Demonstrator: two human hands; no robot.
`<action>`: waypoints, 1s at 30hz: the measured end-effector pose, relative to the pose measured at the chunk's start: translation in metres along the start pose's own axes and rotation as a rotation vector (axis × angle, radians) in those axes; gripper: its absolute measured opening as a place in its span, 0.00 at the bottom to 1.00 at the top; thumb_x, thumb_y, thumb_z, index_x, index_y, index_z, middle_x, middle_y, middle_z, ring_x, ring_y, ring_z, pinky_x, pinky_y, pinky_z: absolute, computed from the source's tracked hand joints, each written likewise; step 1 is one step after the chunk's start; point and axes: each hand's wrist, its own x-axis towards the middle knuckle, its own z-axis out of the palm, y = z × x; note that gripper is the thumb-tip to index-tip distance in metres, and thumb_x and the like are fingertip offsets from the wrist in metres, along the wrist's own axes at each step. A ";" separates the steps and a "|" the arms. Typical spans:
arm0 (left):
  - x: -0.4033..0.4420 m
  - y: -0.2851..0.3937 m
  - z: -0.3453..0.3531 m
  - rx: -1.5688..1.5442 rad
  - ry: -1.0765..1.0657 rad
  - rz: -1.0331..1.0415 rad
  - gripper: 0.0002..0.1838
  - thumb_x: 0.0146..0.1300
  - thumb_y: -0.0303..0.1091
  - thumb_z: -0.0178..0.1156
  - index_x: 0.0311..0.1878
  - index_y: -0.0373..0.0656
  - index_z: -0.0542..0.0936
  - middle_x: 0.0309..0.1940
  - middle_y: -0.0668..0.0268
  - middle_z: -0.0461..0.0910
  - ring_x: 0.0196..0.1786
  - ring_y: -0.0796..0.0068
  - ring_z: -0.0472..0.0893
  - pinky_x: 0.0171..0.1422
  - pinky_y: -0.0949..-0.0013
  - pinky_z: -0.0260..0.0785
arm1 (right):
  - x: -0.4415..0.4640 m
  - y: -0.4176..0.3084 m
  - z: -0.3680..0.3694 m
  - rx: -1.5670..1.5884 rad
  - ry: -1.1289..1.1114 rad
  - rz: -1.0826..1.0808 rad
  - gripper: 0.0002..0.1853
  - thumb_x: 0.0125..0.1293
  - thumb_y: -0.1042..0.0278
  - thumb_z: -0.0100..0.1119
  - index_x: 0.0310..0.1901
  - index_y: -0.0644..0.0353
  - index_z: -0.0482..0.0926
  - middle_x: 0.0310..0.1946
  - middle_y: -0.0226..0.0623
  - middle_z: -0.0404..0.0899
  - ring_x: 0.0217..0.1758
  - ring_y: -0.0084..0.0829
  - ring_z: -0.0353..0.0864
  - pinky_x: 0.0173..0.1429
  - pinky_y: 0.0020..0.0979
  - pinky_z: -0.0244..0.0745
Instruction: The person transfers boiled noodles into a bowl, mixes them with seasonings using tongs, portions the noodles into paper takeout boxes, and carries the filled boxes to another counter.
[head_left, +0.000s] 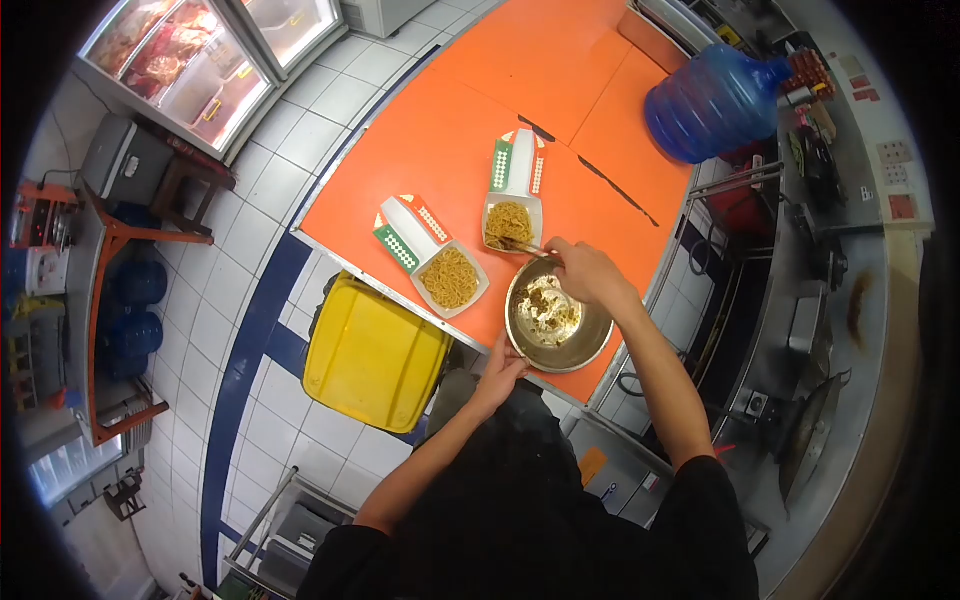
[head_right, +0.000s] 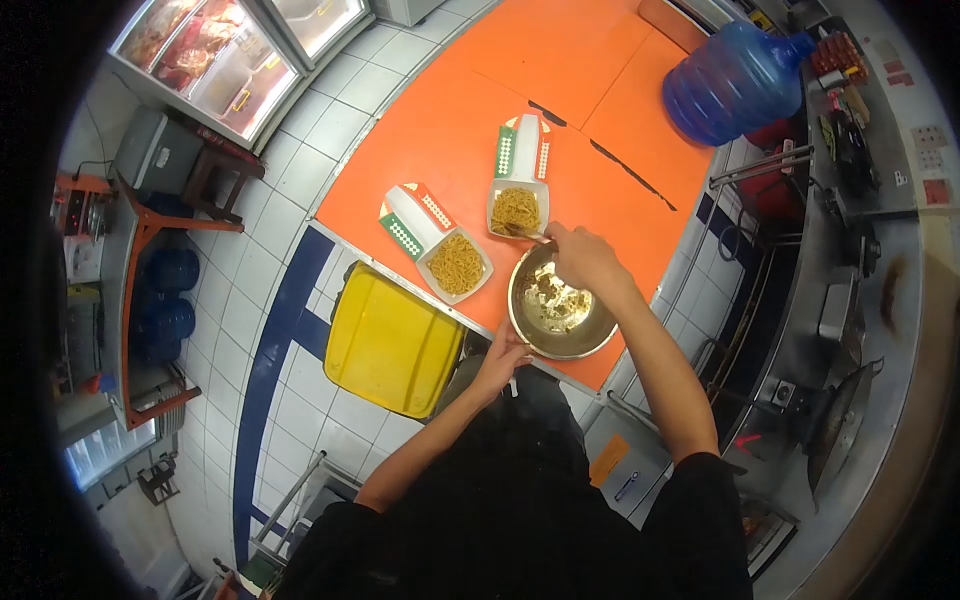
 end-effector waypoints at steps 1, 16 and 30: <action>-0.003 -0.002 0.000 -0.012 0.021 -0.026 0.42 0.71 0.29 0.56 0.83 0.53 0.47 0.54 0.63 0.75 0.56 0.73 0.78 0.60 0.64 0.73 | 0.004 0.007 0.000 -0.003 0.009 0.038 0.18 0.68 0.67 0.54 0.59 0.54 0.74 0.46 0.57 0.81 0.51 0.56 0.82 0.56 0.51 0.77; -0.001 0.006 -0.009 -0.060 0.028 -0.124 0.41 0.74 0.30 0.53 0.83 0.50 0.42 0.55 0.59 0.75 0.60 0.67 0.79 0.65 0.59 0.73 | -0.060 0.025 -0.035 0.383 0.099 0.068 0.20 0.69 0.65 0.57 0.62 0.55 0.75 0.49 0.52 0.83 0.53 0.50 0.84 0.59 0.47 0.76; -0.006 0.010 -0.008 -0.042 0.033 -0.112 0.43 0.74 0.28 0.56 0.83 0.56 0.41 0.53 0.62 0.78 0.56 0.72 0.80 0.61 0.65 0.74 | -0.154 0.054 -0.022 0.556 0.175 0.155 0.22 0.70 0.65 0.59 0.65 0.51 0.72 0.48 0.51 0.83 0.50 0.49 0.85 0.57 0.44 0.77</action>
